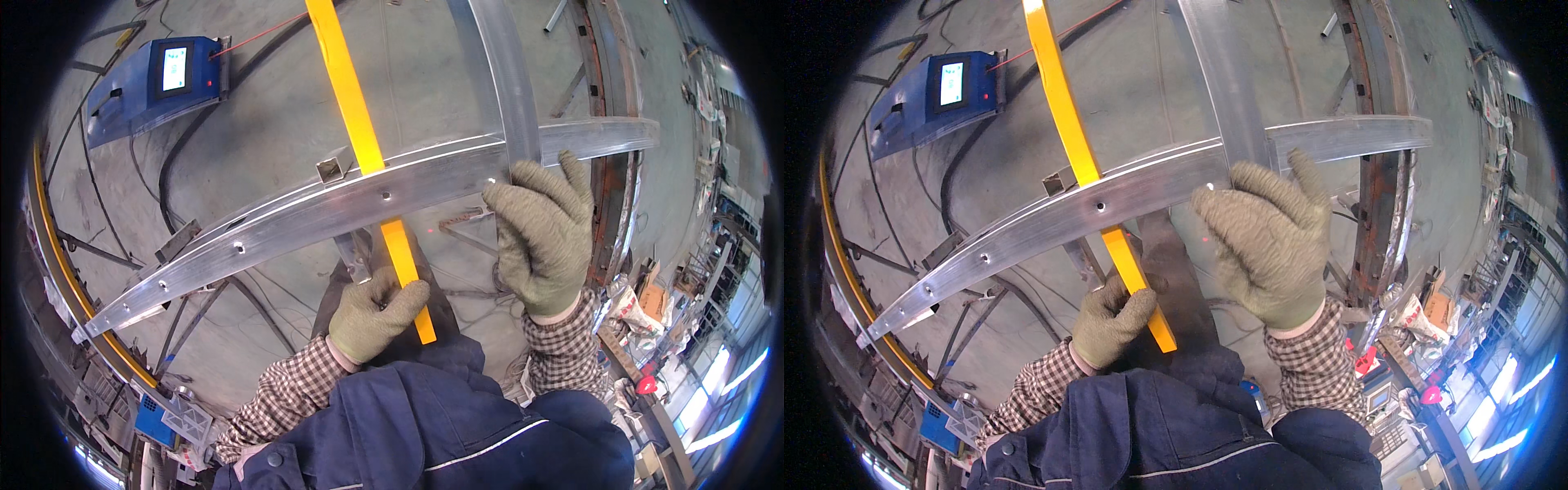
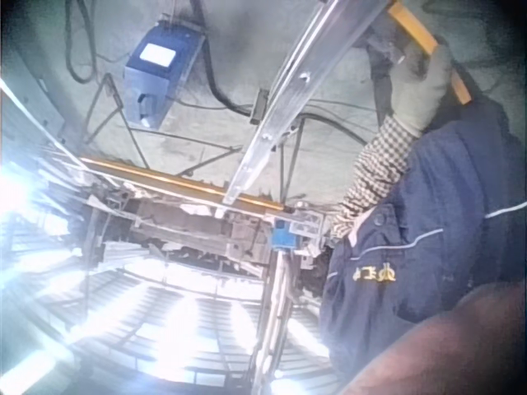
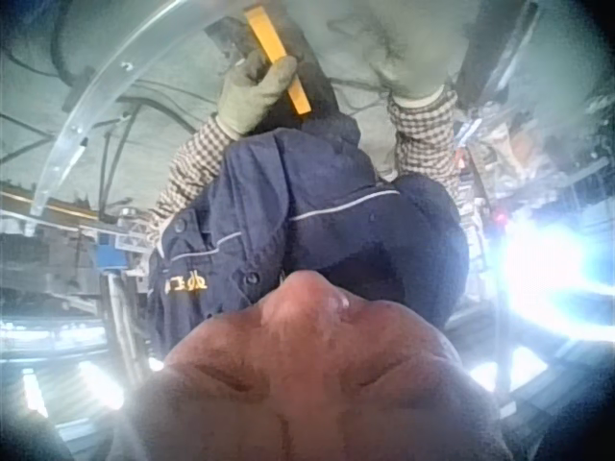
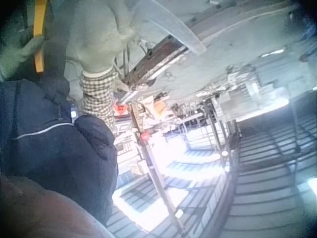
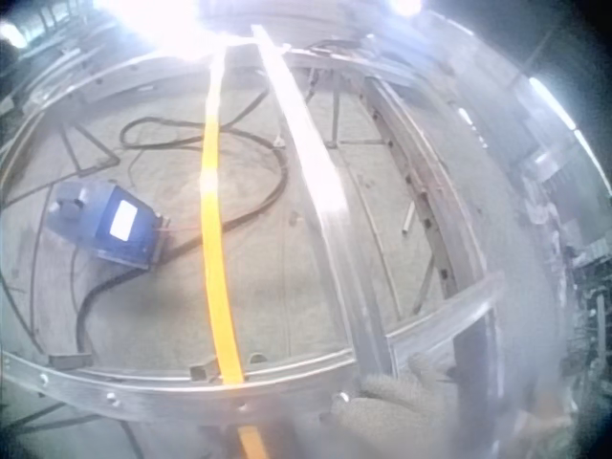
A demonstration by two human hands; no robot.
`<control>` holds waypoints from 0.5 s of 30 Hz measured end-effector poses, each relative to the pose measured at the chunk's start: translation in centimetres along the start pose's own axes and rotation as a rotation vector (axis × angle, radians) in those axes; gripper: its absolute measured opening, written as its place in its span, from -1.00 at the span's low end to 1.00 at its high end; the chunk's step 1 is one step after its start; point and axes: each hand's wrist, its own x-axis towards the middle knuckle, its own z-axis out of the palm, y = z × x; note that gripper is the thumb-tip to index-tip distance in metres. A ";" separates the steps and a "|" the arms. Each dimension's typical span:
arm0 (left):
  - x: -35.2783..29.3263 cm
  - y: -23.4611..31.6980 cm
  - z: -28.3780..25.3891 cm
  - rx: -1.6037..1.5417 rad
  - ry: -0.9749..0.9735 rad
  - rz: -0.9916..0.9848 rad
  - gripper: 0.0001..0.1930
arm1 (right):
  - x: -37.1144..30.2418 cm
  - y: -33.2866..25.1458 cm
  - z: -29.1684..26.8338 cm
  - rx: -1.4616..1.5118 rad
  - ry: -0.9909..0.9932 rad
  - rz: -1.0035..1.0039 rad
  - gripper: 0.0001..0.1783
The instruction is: The person aligns metal frame components on a jig, then uses a handheld welding torch to weld joints. They reposition the frame and repeat welding on different sections, handling metal bars and the welding torch throughout.
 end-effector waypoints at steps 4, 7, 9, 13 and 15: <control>0.0 -0.1 -0.1 0.035 -0.020 -0.037 -0.52 | 1.3 0.7 1.2 0.005 0.133 -0.073 -0.66; 0.0 0.1 -0.1 0.013 -0.033 -0.062 -0.51 | 1.7 0.0 0.7 0.043 0.101 -0.065 -0.80; 0.1 0.3 -0.1 0.009 -0.038 -0.070 -0.51 | 2.6 -0.6 0.2 0.143 0.120 -0.093 -0.80; 0.0 0.6 -0.2 0.042 -0.053 -0.068 -0.46 | 4.8 -2.2 0.5 0.429 -0.120 -0.074 -0.76; -0.1 0.6 -0.2 0.060 -0.037 -0.048 -0.43 | 5.6 -3.4 1.8 0.382 -0.046 -0.058 -0.67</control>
